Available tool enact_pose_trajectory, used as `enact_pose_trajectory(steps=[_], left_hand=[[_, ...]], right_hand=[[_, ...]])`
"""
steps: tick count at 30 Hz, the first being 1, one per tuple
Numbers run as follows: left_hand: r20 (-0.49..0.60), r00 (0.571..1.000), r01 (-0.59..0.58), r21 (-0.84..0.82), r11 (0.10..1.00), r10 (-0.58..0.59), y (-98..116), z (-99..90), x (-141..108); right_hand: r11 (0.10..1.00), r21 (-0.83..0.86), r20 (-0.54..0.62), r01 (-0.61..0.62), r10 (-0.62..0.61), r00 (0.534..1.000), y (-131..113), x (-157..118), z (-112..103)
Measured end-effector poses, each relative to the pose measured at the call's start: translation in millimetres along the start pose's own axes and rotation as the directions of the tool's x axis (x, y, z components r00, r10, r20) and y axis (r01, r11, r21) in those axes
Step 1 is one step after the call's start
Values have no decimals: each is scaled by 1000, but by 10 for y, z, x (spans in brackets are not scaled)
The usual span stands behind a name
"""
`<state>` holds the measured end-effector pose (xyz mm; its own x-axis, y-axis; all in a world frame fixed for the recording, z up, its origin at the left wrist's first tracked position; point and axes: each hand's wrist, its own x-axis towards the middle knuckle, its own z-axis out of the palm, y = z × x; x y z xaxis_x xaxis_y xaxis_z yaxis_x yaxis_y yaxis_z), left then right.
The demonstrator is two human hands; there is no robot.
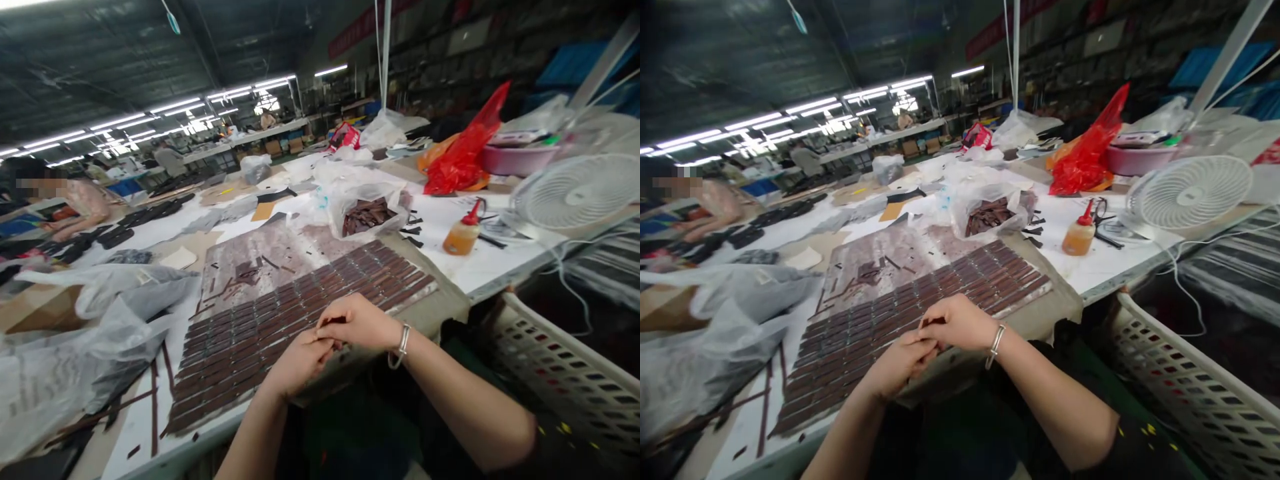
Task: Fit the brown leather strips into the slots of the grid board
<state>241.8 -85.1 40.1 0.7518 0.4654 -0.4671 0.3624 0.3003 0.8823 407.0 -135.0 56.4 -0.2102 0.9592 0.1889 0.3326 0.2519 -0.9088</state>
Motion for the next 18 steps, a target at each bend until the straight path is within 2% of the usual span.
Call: enact_pose_trajectory(steps=[2, 4, 6, 8, 9, 11, 15, 18], left_hand=[[8, 1000, -3, -36, 999, 3, 56, -1, 183], [6, 1000, -18, -73, 997, 19, 97, -5, 357], [12, 999, -38, -120, 992, 40, 114, -16, 514], [27, 998, -53, -168, 984, 58, 106, -32, 649], [35, 997, -56, -191, 980, 63, 95, -40, 708], [47, 997, -52, -228, 972, 64, 63, -50, 809], [70, 996, -39, -266, 963, 59, 7, -50, 961], [66, 995, -52, -352, 935, 80, 7, -59, 1034]], right_hand=[[994, 97, -52, -50, 55, 997, 117, 44, -196], [987, 156, -213, -48, 81, 974, 249, 101, -406], [968, 247, -383, -51, 146, 912, 394, 150, -597], [924, 379, -446, -57, 237, 863, 534, 175, -723], [900, 432, -437, -59, 266, 859, 596, 178, -753], [870, 488, -370, -68, 277, 887, 698, 171, -751], [864, 491, -182, -116, 231, 956, 802, 174, -622], [873, 470, -125, -128, 210, 970, 816, 227, -542]])
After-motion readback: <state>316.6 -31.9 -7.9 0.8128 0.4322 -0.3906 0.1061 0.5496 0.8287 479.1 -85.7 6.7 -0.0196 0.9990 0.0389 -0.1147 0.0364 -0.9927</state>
